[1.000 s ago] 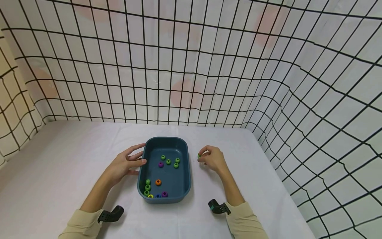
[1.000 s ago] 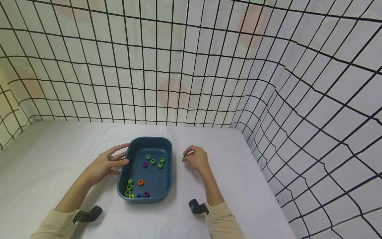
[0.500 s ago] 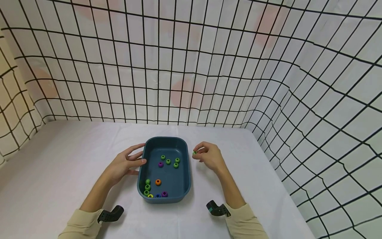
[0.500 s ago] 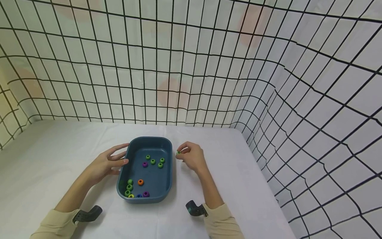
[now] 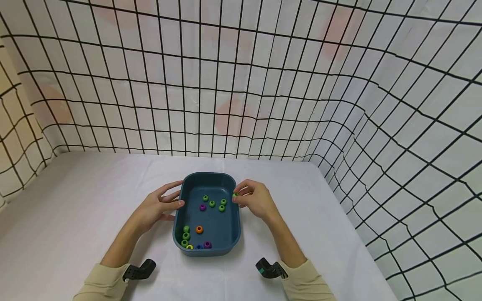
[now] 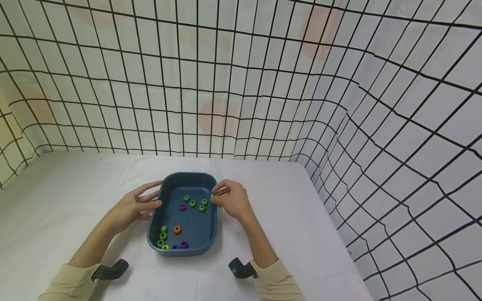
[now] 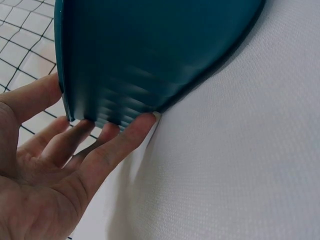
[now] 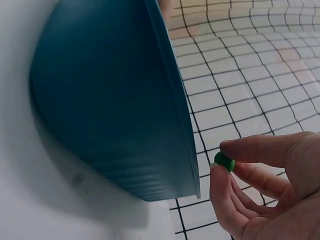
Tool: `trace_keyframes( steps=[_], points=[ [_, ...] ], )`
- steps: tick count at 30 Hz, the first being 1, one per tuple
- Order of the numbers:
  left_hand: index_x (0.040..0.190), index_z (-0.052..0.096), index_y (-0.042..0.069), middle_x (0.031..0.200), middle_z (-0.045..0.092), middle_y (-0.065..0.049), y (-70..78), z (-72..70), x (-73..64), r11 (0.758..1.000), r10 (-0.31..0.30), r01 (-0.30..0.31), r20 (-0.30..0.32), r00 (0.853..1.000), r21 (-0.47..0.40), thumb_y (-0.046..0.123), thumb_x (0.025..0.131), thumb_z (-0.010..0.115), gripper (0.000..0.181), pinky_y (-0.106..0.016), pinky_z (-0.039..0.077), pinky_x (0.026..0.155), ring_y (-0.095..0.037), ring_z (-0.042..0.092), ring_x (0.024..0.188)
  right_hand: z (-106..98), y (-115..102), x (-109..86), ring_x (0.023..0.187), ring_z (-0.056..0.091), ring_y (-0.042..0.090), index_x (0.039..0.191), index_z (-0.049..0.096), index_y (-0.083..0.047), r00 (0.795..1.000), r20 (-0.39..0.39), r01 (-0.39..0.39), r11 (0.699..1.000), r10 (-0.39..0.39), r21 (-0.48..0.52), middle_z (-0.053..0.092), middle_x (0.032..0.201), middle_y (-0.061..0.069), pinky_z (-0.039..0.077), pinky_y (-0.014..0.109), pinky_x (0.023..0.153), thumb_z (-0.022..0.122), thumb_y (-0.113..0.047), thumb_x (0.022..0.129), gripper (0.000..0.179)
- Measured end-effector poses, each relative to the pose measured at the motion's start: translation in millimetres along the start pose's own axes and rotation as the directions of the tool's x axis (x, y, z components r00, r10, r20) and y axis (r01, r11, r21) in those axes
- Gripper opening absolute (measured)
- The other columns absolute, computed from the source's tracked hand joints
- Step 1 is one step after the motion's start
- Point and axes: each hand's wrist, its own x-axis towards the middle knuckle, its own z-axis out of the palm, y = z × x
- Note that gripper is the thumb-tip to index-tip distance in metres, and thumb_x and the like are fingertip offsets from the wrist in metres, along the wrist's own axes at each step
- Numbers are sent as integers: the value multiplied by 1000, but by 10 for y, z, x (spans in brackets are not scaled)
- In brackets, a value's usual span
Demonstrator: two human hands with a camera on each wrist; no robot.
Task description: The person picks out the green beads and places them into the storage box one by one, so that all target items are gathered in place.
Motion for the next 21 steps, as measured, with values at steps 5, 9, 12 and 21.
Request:
trace_keyframes(
  steps=[5, 9, 12, 21],
  points=[
    [159, 33, 23, 163, 32, -18, 8, 3, -4, 1000, 0, 0, 1, 1000, 7, 19, 96, 71, 74, -54, 59, 90, -46, 47, 139, 65, 6, -4, 71, 71, 19, 98, 71, -6, 999, 47, 18, 1000, -19, 24, 69, 94, 12, 63, 46, 76, 78, -5, 85, 15],
    [159, 33, 23, 163, 32, -18, 11, 4, -5, 1000, 1, -1, 4, 1000, 8, 19, 96, 71, 74, -54, 58, 90, -46, 48, 139, 100, 0, -25, 70, 70, 19, 97, 71, -6, 998, 57, 36, 999, -36, 8, 69, 89, 10, 62, 48, 77, 78, -6, 85, 14],
    [159, 32, 23, 163, 33, -18, 10, 2, -6, 1000, 2, -2, 5, 1000, 7, 19, 96, 71, 74, -54, 58, 90, -46, 48, 139, 120, 4, -34, 69, 69, 18, 97, 71, -7, 997, 58, 51, 999, -51, -6, 70, 86, 8, 61, 47, 76, 78, -7, 85, 14],
    [159, 32, 23, 163, 32, -19, 1, 2, -5, 1000, 10, -10, 15, 1000, -4, 17, 96, 70, 74, -56, 58, 91, -46, 47, 139, 154, 36, -28, 68, 67, 17, 98, 71, -5, 996, 56, 78, 996, -77, -32, 70, 85, 8, 62, 40, 70, 78, -6, 85, 14]
  ],
)
